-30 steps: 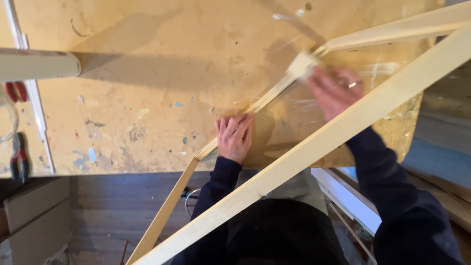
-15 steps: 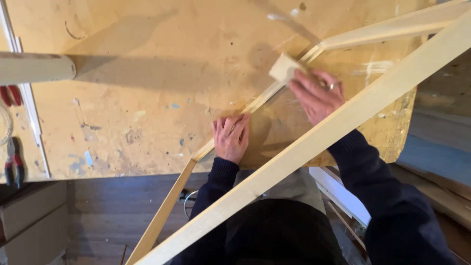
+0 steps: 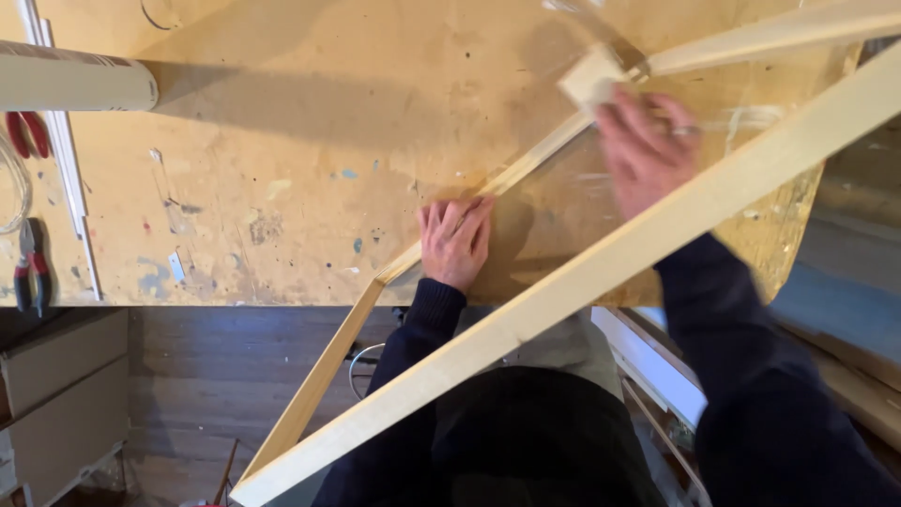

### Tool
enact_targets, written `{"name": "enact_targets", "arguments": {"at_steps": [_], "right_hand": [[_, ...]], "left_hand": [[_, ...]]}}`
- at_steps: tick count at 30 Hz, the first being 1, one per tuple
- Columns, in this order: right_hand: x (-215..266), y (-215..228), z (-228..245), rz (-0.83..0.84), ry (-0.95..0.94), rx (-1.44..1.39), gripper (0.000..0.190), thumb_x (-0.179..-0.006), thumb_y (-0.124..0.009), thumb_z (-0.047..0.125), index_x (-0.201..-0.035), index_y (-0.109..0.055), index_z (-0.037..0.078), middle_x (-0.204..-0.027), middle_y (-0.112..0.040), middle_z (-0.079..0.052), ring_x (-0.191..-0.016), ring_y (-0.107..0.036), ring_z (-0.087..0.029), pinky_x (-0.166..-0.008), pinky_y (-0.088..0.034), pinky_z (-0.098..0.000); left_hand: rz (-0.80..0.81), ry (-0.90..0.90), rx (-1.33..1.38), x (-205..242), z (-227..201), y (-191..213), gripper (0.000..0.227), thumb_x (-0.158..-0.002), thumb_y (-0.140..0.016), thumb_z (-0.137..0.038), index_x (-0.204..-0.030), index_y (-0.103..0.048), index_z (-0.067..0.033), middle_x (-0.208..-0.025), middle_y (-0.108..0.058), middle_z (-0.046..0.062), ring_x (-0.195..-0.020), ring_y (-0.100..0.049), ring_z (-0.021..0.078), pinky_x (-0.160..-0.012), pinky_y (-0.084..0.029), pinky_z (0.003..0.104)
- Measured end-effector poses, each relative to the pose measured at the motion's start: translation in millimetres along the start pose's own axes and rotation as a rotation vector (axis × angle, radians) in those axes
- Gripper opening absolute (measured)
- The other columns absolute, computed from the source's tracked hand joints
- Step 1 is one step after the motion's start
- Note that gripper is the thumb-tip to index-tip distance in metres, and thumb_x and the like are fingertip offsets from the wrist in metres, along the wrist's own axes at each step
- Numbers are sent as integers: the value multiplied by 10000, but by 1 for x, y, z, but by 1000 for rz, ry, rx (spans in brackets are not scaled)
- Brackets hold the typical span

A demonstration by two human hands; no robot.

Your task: Sanding the joints and surfaces of a wooden picture frame with a sanding block and fitting frame components together.

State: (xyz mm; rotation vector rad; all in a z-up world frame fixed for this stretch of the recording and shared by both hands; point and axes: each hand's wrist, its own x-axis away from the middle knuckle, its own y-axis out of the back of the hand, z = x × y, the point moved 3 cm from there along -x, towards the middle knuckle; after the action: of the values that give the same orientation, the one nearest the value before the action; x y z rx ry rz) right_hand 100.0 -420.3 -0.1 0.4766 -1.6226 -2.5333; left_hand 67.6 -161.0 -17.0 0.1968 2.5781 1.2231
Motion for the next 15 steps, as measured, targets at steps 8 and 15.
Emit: {"name": "enact_targets", "arguments": {"at_steps": [8, 15], "right_hand": [[12, -8, -12, 1, 34, -56, 355, -974, -724, 70, -1325, -732, 119, -1440, -664, -64, -1236, -583, -337, -1039, -460, -441], [28, -12, 6, -52, 74, -21, 376, -939, -754, 71, -1313, -743, 111, -1410, -687, -66, -1225, -597, -316, -995, -483, -424]], "left_hand": [[-14, 5, -24, -6, 4, -3, 265, -887, -750, -83, -1144, -749, -143, -1076, -663, 0, -1006, -608, 251, -907, -453, 418], [-22, -28, 9, -6, 2, -12, 255, -894, -750, -81, -1143, -742, -137, -1075, -662, -6, -998, -605, 240, -912, -450, 414]]}}
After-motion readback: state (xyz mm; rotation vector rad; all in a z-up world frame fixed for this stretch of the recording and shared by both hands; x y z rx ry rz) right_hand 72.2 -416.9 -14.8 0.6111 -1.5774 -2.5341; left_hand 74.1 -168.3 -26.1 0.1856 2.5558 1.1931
